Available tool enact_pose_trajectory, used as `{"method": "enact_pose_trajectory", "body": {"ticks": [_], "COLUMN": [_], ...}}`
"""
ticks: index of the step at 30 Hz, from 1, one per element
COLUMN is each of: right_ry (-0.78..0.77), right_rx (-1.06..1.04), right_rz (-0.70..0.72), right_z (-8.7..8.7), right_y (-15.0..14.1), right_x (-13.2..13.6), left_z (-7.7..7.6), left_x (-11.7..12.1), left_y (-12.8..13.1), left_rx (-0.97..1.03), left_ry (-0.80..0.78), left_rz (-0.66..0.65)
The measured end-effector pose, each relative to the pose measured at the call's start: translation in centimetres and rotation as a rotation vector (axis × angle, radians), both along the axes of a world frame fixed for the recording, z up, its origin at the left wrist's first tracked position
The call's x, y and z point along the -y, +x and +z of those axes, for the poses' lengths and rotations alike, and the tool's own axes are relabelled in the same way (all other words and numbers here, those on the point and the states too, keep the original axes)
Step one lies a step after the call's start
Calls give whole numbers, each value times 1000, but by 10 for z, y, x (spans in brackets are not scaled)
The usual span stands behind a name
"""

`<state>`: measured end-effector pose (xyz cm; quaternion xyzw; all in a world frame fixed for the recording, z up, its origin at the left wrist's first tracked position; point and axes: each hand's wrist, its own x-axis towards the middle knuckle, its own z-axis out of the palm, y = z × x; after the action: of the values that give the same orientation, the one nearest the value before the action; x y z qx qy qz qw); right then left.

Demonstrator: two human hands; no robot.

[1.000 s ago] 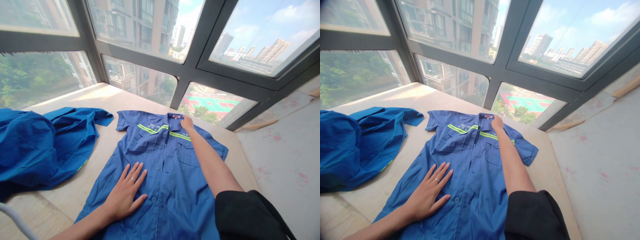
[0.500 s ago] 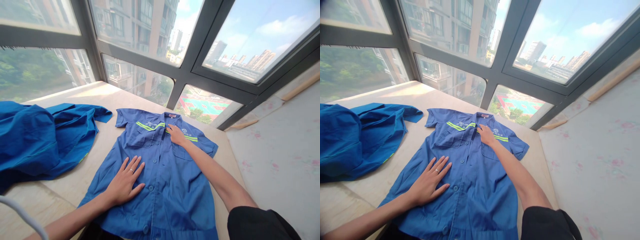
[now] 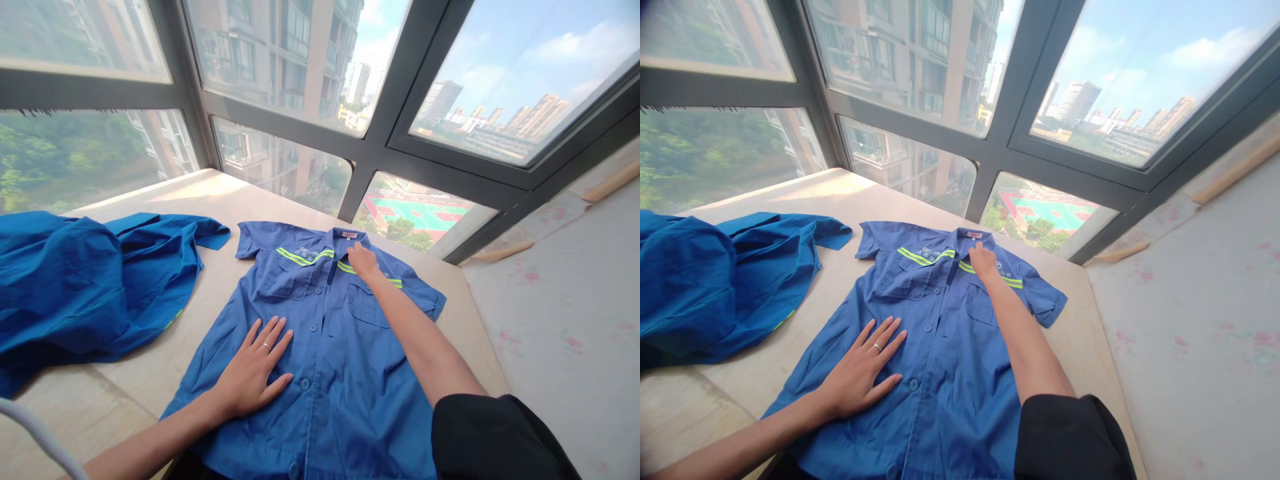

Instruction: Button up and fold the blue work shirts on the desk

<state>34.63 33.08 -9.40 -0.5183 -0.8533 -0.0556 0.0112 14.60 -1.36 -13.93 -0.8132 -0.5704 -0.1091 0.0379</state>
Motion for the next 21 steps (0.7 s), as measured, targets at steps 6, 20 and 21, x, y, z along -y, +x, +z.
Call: {"method": "enact_pose_trajectory", "body": {"ticks": [6, 20, 21], "right_ry": [-18, -195, -186], "right_rx": [-193, -372, -399], "right_rz": [-101, 46, 60], "right_z": [4, -17, -18], "right_y": [-11, 3, 8], "right_x": [-21, 54, 68], "left_z": [2, 0, 0], "left_x": [0, -2, -2], "left_y": [0, 2, 2], "left_rx": [-3, 14, 20], "left_ry": [-25, -18, -18], "left_rz": [-2, 13, 15]}}
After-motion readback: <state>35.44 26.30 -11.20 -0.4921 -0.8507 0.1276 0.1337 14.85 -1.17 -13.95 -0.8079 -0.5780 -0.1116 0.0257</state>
